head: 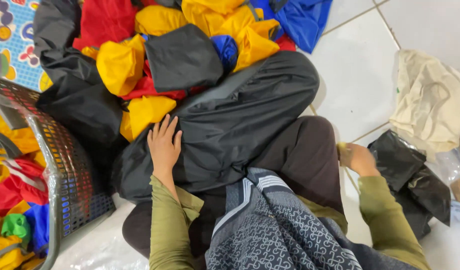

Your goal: Trimming loose threads from a fabric item, wiping it clean with a sponge, and placing it in a plastic bag.

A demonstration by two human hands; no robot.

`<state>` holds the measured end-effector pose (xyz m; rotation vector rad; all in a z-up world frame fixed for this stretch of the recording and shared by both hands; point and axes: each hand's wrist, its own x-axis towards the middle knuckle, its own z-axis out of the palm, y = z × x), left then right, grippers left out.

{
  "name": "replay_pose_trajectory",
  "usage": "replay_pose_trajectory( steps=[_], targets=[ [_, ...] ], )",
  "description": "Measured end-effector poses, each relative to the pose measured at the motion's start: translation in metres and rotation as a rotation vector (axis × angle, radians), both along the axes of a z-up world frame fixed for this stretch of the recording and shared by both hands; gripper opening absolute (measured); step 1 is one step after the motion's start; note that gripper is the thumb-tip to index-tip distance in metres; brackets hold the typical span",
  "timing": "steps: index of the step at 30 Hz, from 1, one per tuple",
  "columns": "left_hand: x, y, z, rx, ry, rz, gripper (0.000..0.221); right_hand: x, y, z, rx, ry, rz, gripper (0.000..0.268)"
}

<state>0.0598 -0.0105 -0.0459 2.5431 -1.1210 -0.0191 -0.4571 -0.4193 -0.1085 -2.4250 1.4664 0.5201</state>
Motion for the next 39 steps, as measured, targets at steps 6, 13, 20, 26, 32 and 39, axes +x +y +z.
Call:
replay_pose_trajectory(
  steps=[6, 13, 20, 26, 32, 39],
  targets=[
    [0.004, -0.005, -0.013, 0.033, -0.081, 0.016, 0.044, 0.152, 0.045, 0.184, -0.227, -0.58, -0.096, 0.072],
    [0.003, -0.003, -0.002, 0.091, -0.093, 0.003, 0.051, 0.339, 0.234, 0.169, -0.096, -0.678, 0.608, 0.028],
    [0.009, 0.005, -0.009, 0.06, -0.18, 0.008, 0.046, 0.367, 0.21, 0.146, 0.301, -0.611, 0.33, 0.057],
    [0.004, 0.001, -0.007, -0.096, -0.335, 0.022, 0.05, 0.295, 0.006, 0.061, -0.342, -0.539, -0.121, 0.036],
    [-0.03, -0.031, 0.009, -0.289, -0.337, -0.133, 0.046, 0.331, 0.105, 0.06, -0.52, -0.941, 0.25, 0.04],
    [-0.016, -0.003, 0.001, 0.006, -0.091, 0.013, 0.083, 0.373, 0.203, 0.112, 0.445, -0.622, 0.259, 0.035]
  ],
)
